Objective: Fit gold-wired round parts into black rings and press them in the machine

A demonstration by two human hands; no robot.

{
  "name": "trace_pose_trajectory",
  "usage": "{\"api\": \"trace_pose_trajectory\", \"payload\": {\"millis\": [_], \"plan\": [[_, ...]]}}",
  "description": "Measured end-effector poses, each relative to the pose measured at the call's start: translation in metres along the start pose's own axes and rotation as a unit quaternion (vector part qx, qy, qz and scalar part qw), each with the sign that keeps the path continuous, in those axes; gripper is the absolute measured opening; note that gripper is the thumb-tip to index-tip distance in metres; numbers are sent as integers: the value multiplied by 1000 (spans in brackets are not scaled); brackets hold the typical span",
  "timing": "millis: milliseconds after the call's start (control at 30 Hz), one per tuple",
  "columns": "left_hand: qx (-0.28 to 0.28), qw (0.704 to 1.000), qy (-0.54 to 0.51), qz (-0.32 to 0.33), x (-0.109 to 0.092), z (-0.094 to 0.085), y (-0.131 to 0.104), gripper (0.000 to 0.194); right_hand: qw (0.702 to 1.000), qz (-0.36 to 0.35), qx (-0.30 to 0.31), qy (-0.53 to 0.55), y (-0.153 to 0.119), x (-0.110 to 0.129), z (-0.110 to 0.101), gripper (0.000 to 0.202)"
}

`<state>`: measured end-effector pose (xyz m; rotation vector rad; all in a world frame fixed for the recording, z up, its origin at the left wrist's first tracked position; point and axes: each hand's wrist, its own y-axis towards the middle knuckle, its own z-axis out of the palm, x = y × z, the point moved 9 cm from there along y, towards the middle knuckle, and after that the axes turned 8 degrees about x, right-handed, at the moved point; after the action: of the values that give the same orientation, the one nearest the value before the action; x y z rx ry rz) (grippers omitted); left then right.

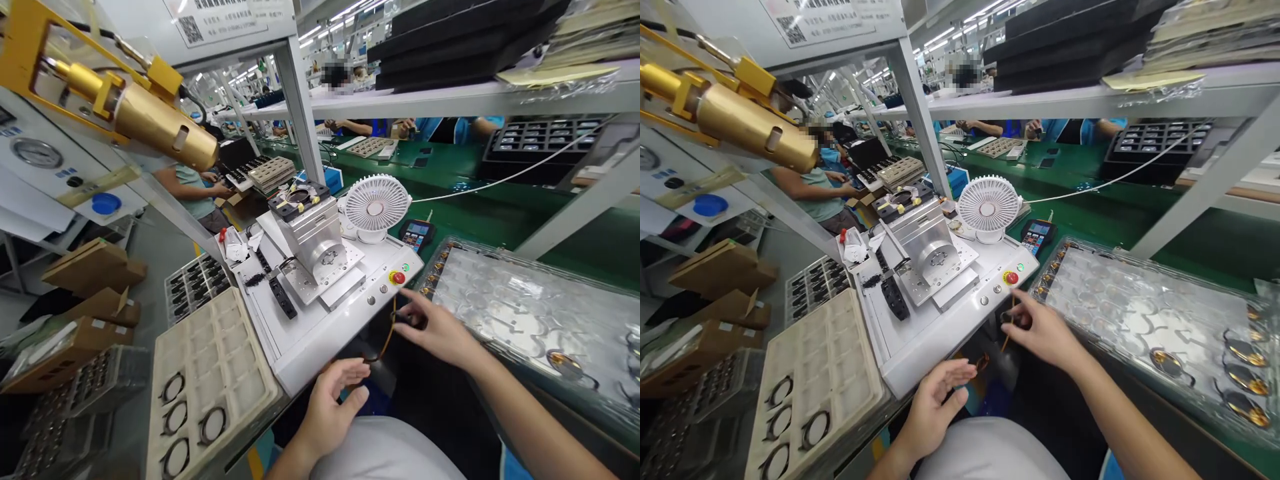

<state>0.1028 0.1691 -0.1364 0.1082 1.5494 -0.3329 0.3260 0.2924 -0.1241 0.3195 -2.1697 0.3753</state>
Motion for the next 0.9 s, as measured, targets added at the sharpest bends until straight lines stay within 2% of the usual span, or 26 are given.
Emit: {"api": "trace_pose_trajectory", "payload": {"millis": [100,200,300,367,433,467,533,567,633,700,733,800,900], "plan": [[13,986,-169,-2,21,15,18,54,982,-131,30,133,-33,27,41,83],[22,971,-239,16,32,23,31,63,967,-188,-15,168,-51,39,65,87],[18,969,-245,16,40,24,40,61,963,-208,-42,167,-53,41,73,88],[17,972,-232,5,43,24,42,59,966,-225,-25,126,-53,44,65,88],[12,978,-207,-14,46,20,41,57,977,-204,-20,58,-55,36,40,76],[8,981,-192,-24,48,17,39,57,985,-169,-35,19,-57,25,19,65],[-4,985,-166,-38,51,8,33,58,991,-54,-107,-57,-71,-15,-44,38],[-8,987,-157,-43,52,4,29,59,983,11,-155,-95,-83,-39,-80,29],[-13,988,-150,-48,54,-3,22,59,951,124,-236,-156,-115,-89,-151,18],[-12,988,-149,-48,55,-5,18,56,921,166,-286,-206,-142,-126,-206,11],[-9,988,-148,-47,55,-4,17,54,916,174,-293,-211,-151,-142,-224,14],[0,988,-145,-44,53,0,18,52,918,170,-288,-213,-160,-163,-246,24],[10,989,-142,-33,48,7,19,49,931,146,-268,-201,-161,-171,-257,32]]}}
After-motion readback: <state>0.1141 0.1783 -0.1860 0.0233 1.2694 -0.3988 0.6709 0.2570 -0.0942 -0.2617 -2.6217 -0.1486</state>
